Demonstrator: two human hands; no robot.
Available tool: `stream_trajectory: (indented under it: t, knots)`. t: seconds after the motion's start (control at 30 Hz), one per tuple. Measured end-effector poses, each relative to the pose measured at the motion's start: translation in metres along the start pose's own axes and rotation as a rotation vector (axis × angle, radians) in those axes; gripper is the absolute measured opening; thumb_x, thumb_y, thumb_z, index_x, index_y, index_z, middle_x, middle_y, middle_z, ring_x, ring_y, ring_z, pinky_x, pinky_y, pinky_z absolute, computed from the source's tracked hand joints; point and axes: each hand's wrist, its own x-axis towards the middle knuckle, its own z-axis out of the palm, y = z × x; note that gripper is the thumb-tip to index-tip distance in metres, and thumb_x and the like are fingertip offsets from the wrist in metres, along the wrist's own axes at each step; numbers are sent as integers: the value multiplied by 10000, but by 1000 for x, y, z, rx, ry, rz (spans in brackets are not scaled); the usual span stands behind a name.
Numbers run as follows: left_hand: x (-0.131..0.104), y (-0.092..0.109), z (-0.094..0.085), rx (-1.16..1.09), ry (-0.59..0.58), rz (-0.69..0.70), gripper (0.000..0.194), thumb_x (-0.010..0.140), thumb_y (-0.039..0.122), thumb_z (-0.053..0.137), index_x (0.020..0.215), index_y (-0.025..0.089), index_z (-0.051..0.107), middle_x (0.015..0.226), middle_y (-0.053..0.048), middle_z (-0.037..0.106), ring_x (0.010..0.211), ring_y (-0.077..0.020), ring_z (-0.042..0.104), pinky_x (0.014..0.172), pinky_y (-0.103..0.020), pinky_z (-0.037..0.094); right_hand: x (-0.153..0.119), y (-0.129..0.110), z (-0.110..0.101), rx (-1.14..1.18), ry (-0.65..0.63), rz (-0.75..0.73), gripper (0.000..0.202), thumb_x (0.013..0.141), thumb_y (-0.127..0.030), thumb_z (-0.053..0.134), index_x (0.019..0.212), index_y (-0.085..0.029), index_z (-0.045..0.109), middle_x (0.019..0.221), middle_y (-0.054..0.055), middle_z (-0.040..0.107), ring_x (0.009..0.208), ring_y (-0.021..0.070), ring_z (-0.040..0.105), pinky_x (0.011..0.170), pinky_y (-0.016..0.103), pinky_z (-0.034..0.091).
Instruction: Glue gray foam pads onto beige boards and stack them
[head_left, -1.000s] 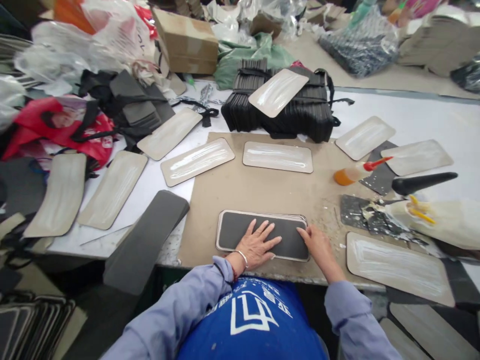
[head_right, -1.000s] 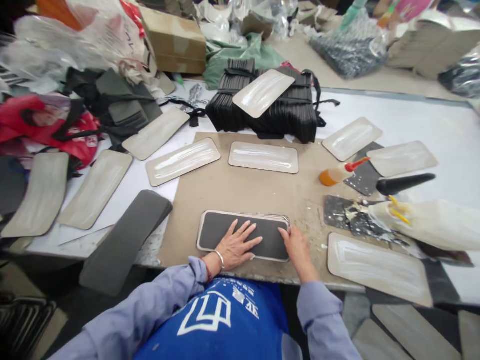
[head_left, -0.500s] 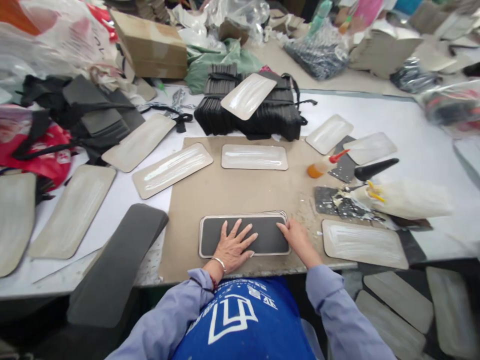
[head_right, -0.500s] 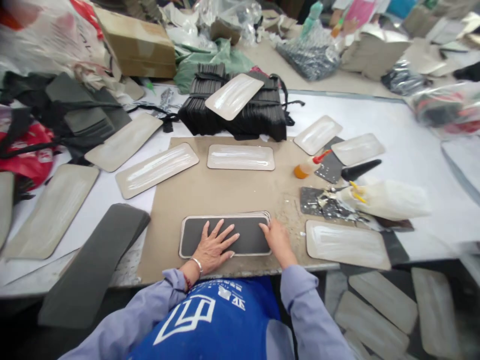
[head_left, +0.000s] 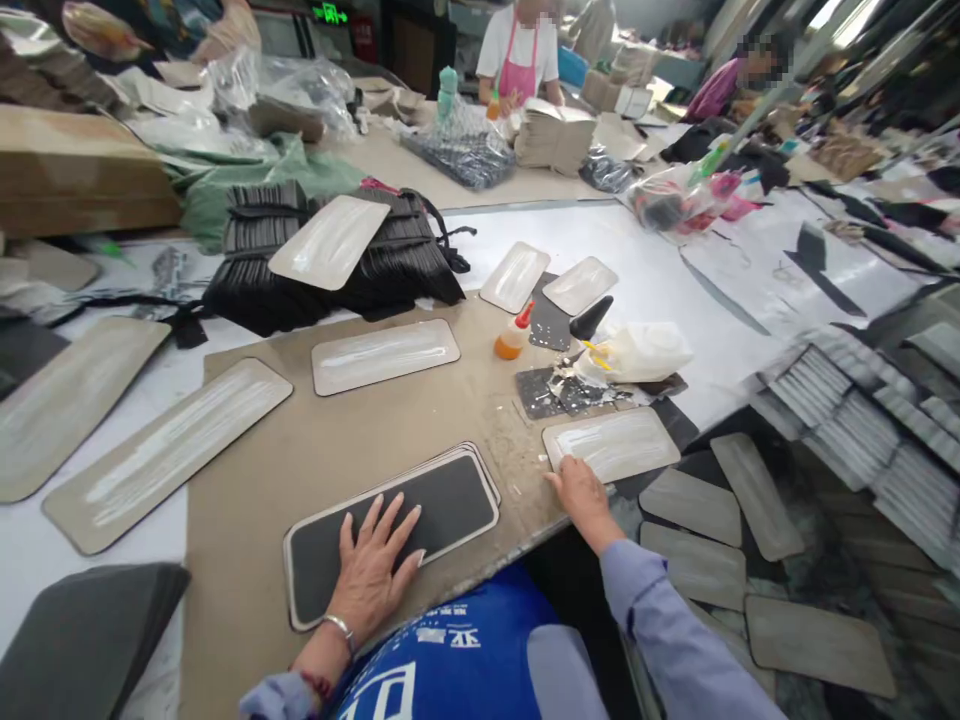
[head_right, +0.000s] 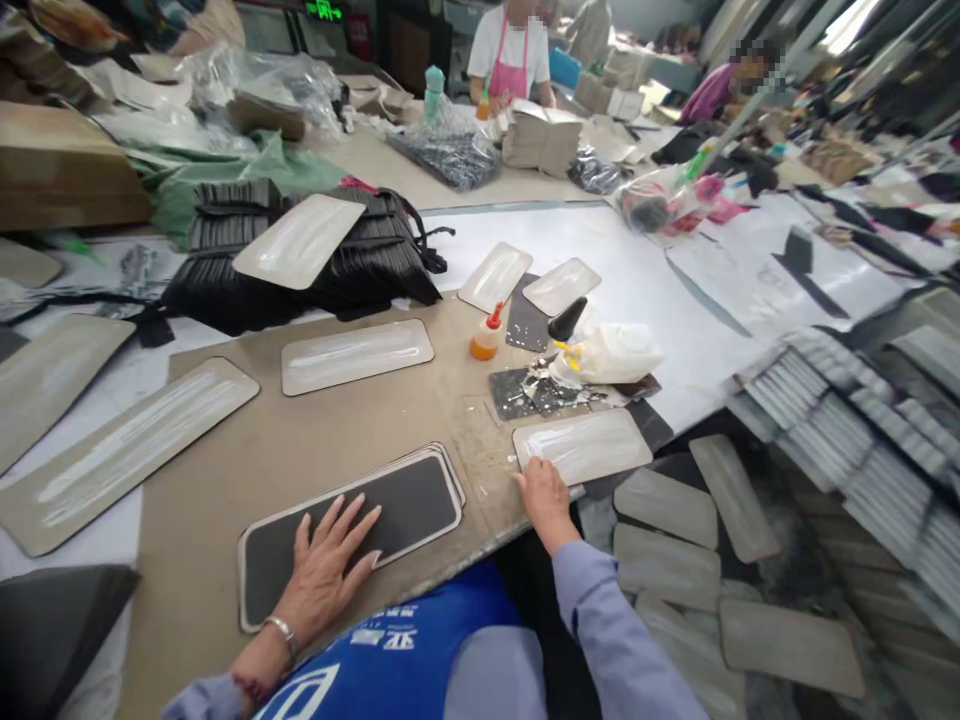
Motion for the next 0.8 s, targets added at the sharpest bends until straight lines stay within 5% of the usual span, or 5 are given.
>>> stream_trajectory:
  t: [0.13,0.33,0.8]
  knots:
    - [3,10,-6,42,19,69,459,813,358,475,1259,247,482,1363,-111,427,1295,-278,315,1065,-526,202,4,8,5,-113,-70,-70,173,870,-312,473,897,-153,536,892,118,604,828,209,593,664,279,387]
    - [18,15,-10,72,-69,-7,911,564,554,690,1341,213,359,1442,-183,257,1330,-375,179,1048,-595,145,9,7,2,-133,-122,-113,181,864,-305,479,899,-136,537,881,124,610,808,226,603,629,290,385]
    - [25,3,2,29,-48,-69,703,734,496,564,1336,187,374,1436,-171,279,1332,-349,188,1063,-570,100,11,7,3,-79,-163,-48,172,868,-285,469,946,-148,537,907,120,611,825,207,607,648,275,403]
